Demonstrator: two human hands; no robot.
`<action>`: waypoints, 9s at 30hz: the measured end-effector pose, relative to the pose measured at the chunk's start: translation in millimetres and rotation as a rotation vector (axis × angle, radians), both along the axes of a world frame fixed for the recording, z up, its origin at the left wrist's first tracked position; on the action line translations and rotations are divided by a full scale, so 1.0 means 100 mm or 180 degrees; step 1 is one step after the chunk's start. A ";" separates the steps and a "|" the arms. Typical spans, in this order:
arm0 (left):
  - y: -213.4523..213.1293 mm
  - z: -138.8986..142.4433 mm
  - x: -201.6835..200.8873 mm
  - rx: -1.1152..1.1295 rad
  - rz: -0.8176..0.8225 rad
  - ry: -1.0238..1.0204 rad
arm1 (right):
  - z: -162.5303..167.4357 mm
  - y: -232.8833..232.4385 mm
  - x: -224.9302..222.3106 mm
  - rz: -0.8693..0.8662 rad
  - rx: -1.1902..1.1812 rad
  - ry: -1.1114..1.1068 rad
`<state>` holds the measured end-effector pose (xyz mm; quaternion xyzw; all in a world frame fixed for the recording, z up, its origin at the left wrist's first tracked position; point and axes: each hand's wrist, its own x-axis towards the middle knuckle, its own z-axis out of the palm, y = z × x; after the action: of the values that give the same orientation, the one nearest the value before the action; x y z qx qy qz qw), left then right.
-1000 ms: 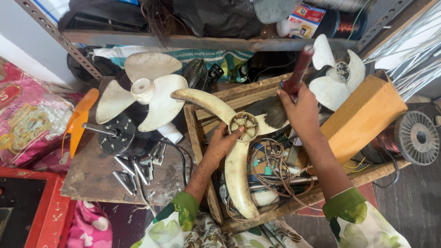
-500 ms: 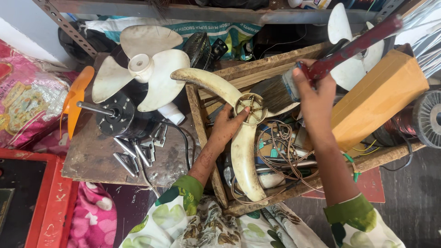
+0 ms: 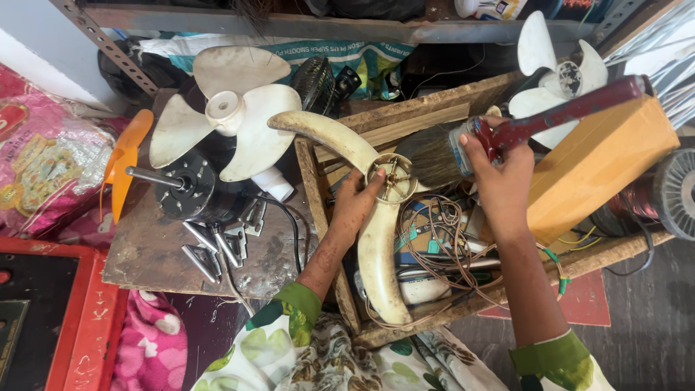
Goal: The person uses a brush to clean several fan blades one by one. They hold each blade with one hand and scrub the surfaces with the brush, then place the cleaned blade on a nearby shelf or workbench.
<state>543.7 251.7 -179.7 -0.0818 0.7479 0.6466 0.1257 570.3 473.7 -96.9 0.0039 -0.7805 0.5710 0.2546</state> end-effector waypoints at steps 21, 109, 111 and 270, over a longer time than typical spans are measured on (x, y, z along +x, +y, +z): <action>0.01 0.13 0.02 0.0250 0.0310 0.0119 | -0.06 -0.08 0.15 0.0123 -0.1032 -0.0472; -0.02 0.02 -0.08 0.0170 -0.0104 -0.0015 | 0.67 -0.10 -0.12 0.0435 -0.0853 -0.0653; -0.02 -0.04 -0.11 0.0635 -0.0110 -0.0194 | 0.54 -0.31 -0.06 0.0508 -0.0715 -0.0714; -0.16 0.17 -0.07 -0.0945 -0.2141 0.0037 | 0.41 -0.04 -0.33 0.1446 0.1560 -0.2670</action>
<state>536.8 235.4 -162.6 0.1550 0.8194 0.4540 0.3138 537.3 469.8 -56.2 0.0036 -0.9051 0.3653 -0.2175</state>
